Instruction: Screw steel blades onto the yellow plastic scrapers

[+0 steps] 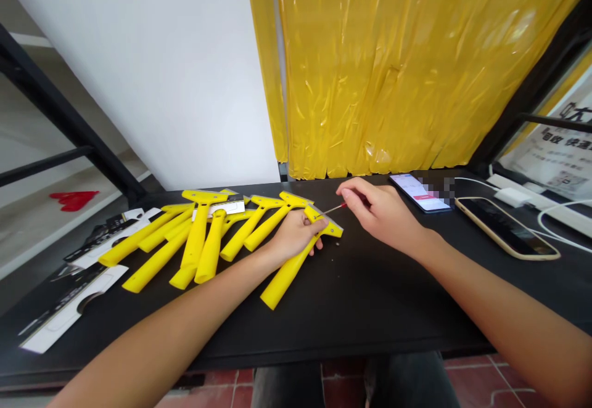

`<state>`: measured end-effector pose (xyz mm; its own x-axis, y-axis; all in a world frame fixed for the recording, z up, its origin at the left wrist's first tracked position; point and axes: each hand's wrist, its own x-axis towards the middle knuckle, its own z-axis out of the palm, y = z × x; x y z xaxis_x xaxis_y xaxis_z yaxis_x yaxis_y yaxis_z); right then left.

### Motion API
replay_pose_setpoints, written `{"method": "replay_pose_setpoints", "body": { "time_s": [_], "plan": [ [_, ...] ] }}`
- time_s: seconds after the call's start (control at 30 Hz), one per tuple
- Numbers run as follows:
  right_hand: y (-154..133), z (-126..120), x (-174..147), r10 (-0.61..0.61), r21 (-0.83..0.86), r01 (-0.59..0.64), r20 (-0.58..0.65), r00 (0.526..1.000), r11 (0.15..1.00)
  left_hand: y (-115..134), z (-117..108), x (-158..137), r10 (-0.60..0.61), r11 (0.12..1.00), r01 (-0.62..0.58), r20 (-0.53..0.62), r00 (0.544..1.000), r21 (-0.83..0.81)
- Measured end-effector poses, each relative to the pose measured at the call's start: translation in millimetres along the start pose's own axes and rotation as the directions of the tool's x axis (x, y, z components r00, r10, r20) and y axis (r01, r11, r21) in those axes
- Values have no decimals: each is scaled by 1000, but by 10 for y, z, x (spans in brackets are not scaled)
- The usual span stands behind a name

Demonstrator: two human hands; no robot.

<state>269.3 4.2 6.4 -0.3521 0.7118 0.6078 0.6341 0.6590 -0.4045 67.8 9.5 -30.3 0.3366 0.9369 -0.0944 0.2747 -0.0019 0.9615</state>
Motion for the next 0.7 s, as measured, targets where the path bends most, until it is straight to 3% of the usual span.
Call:
{"method": "replay_pose_setpoints", "body": {
  "time_s": [0.5, 0.7],
  "plan": [
    [-24, 12, -7, -72, 34, 71, 9, 997, 997, -6, 3, 5, 2, 1000, -2, -9, 1000, -2],
    [-4, 6, 3, 27, 38, -27, 5, 1000, 999, -7, 1, 12, 12, 1000, -12, -11, 1000, 10]
  ]
}}
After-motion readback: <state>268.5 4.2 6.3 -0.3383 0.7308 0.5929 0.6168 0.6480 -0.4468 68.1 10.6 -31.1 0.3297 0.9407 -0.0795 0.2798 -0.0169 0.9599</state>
